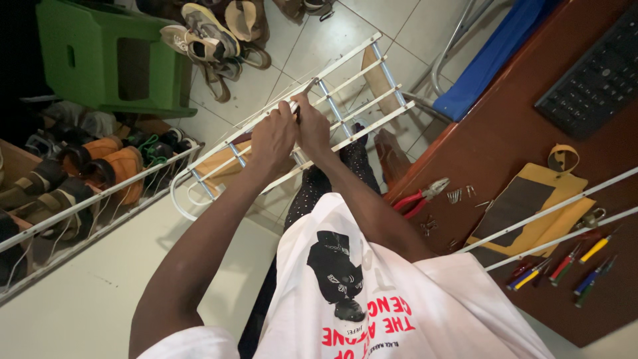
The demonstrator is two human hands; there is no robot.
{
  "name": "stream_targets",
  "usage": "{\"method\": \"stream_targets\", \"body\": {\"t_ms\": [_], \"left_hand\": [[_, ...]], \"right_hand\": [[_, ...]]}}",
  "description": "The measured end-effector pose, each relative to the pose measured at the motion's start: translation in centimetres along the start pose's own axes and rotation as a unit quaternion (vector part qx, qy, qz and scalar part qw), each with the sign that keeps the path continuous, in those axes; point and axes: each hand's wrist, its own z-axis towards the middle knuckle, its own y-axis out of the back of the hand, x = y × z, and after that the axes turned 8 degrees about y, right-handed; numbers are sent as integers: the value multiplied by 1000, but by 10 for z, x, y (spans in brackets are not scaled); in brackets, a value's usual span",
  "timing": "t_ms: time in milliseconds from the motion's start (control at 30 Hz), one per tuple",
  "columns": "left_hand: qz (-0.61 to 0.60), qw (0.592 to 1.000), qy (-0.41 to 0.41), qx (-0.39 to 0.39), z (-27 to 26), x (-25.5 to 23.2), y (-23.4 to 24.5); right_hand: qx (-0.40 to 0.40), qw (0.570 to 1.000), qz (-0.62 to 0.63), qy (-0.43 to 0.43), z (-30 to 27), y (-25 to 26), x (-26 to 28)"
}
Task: The person assembles a white metal shoe rack by inserting and tightening small fasteners into the frame. They use a knife to scrape or adjust parts of the metal frame and then secure the fasteners by hand.
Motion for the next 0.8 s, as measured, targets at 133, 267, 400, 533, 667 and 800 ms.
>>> {"method": "stream_targets", "body": {"t_ms": [133,267,400,533,667,800], "left_hand": [[-18,1000,6,2,-2,1,-6],[-8,999,8,30,-2,-2,2],[4,999,-6,41,-3,-4,15],[6,993,-9,115,-4,-8,41],[-10,992,-10,122,-4,-11,63],[-6,990,-6,141,-3,-11,57]], "right_hand": [[18,1000,6,-15,-2,2,-1],[25,1000,5,-15,-2,5,1],[27,999,15,-14,-1,6,4],[25,999,22,-16,-1,8,6],[29,999,8,-26,0,7,3],[41,998,-3,-43,-2,2,-4]]}}
